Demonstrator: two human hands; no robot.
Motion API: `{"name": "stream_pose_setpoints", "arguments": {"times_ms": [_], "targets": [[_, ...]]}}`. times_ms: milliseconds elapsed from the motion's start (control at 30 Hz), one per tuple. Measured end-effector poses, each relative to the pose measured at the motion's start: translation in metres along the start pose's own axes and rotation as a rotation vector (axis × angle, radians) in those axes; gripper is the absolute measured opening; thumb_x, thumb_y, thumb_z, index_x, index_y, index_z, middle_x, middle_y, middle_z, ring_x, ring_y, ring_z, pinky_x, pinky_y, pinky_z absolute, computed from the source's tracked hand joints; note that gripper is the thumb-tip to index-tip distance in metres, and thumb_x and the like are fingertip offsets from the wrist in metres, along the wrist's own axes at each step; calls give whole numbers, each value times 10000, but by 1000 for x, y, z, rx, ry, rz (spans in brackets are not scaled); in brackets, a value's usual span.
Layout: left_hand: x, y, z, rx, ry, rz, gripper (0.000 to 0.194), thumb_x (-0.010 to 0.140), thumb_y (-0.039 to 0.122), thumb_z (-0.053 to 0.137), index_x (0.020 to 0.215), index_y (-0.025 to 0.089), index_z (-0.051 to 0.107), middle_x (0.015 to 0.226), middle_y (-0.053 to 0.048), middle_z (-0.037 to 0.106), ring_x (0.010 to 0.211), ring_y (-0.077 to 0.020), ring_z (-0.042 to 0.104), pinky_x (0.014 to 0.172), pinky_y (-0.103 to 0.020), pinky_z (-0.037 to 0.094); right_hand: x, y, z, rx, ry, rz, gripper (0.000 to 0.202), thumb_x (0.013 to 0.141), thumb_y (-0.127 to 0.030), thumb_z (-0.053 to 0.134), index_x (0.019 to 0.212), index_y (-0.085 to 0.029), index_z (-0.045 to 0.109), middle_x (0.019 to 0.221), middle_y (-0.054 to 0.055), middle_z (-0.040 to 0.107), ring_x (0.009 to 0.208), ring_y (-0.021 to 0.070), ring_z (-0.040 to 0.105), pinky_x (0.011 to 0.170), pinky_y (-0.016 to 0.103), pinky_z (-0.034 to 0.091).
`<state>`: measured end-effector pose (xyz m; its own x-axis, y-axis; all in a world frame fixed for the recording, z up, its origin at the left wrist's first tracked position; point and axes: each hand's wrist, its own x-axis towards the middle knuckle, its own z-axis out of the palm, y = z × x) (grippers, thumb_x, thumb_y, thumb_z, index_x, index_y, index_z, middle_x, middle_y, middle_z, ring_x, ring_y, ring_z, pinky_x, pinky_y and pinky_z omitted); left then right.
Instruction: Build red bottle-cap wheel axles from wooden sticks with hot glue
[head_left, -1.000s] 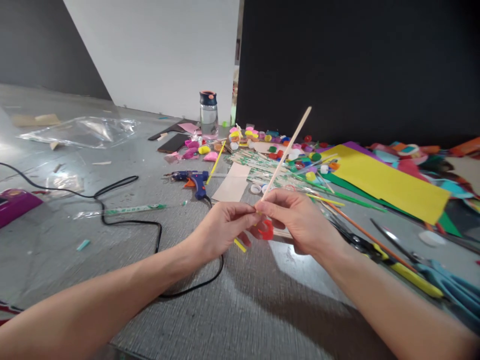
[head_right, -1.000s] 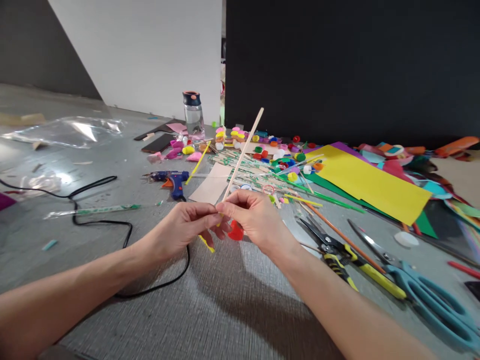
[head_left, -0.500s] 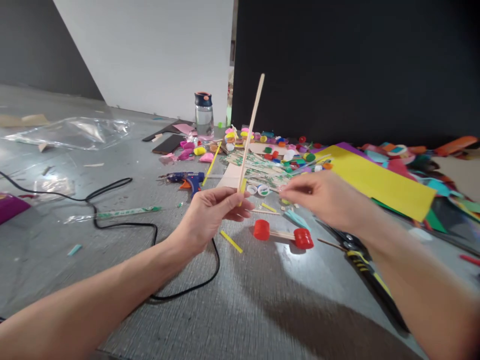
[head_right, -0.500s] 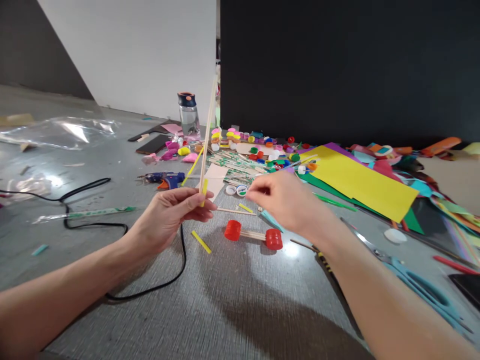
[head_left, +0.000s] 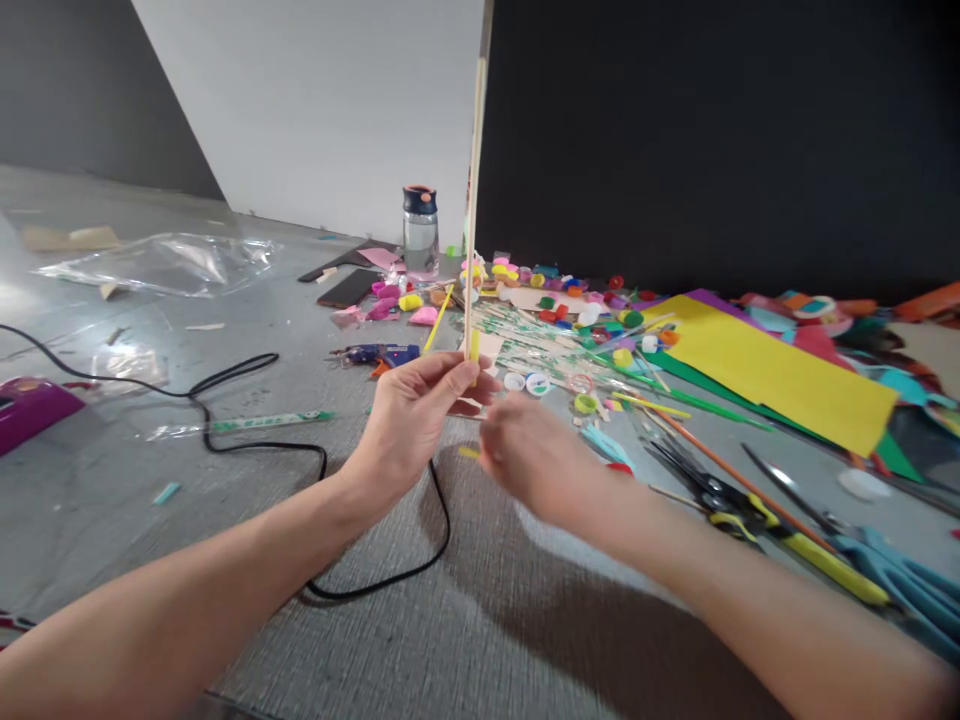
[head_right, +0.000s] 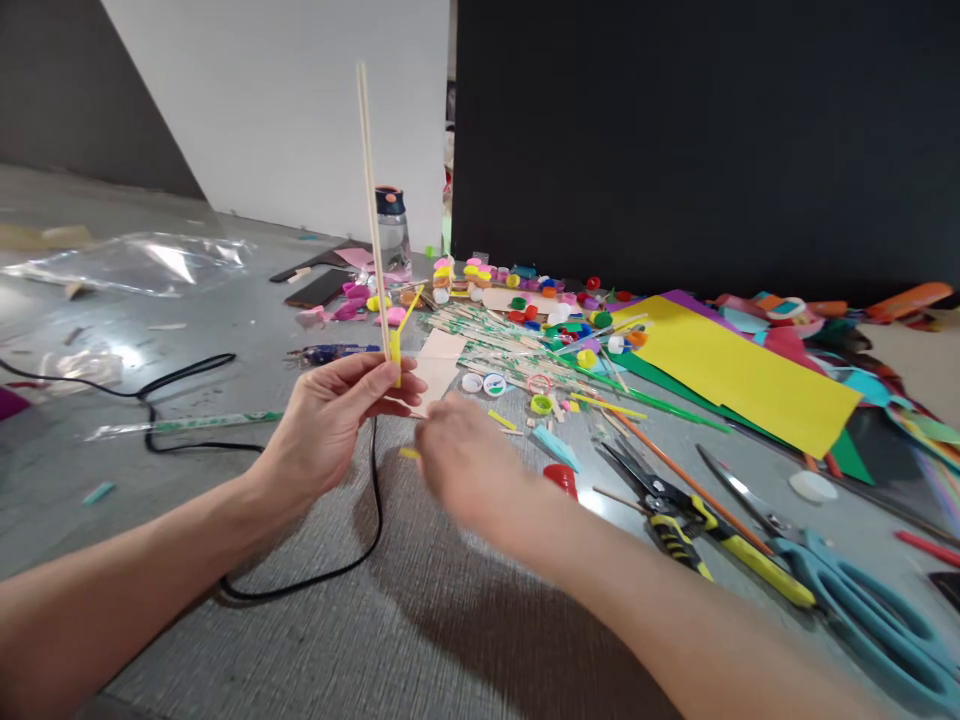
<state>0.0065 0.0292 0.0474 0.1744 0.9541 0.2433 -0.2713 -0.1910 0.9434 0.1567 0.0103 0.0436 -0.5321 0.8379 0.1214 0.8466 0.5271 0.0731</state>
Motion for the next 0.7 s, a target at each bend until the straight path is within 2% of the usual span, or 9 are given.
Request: {"name": "stream_pose_setpoints", "arguments": {"times_ms": [67,167,267,367,500,600,700], "targets": [[0,0,0,18,-12,-11,155,890,308,719,885,171,789,836,-46,800,724,-138,709,689,-247,559,6,30,-5,-17,3,132,184,985,-274,669,849,-151,672,942,45,689,938,198,649,891,403,531],[-1,-3,1,43,-80,-126,149,887,289,710,849,168,787,844,-45,799,698,-118,684,637,-218,505,13,70,-5,38,-15,253,155,999,-292,662,940,-149,680,1012,49,691,965,203,664,902,420,549],[-3,-8,3,41,-181,-274,147,881,275,699,869,162,792,829,-57,801,682,-126,686,605,-220,481,11,88,-1,199,-15,290,177,982,-318,687,942,-146,675,987,42,686,931,198,664,867,407,557],[-7,-11,5,28,-258,-358,169,873,295,699,874,155,794,858,-83,811,691,-143,708,598,-229,480,-3,83,-6,462,46,307,269,994,-360,644,820,-156,660,844,32,663,821,179,635,793,362,538],[-14,-9,7,9,-362,-430,214,867,346,709,856,152,798,881,-92,814,696,-139,714,565,-208,447,-27,60,-22,934,67,280,448,995,-547,517,794,-180,675,750,31,654,631,129,556,618,283,486],[-20,-4,10,10,-466,-477,230,866,364,716,869,151,802,880,-80,808,708,-129,712,550,-190,429,-39,45,-28,1199,48,291,405,894,-584,639,825,-190,702,691,3,633,553,104,515,516,248,430],[-24,-1,12,-1,-534,-530,234,866,376,724,868,156,804,867,-67,803,727,-134,724,561,-190,451,-46,37,-28,1355,41,333,385,821,-562,738,746,-189,681,621,-19,596,491,84,472,443,227,367]]}}
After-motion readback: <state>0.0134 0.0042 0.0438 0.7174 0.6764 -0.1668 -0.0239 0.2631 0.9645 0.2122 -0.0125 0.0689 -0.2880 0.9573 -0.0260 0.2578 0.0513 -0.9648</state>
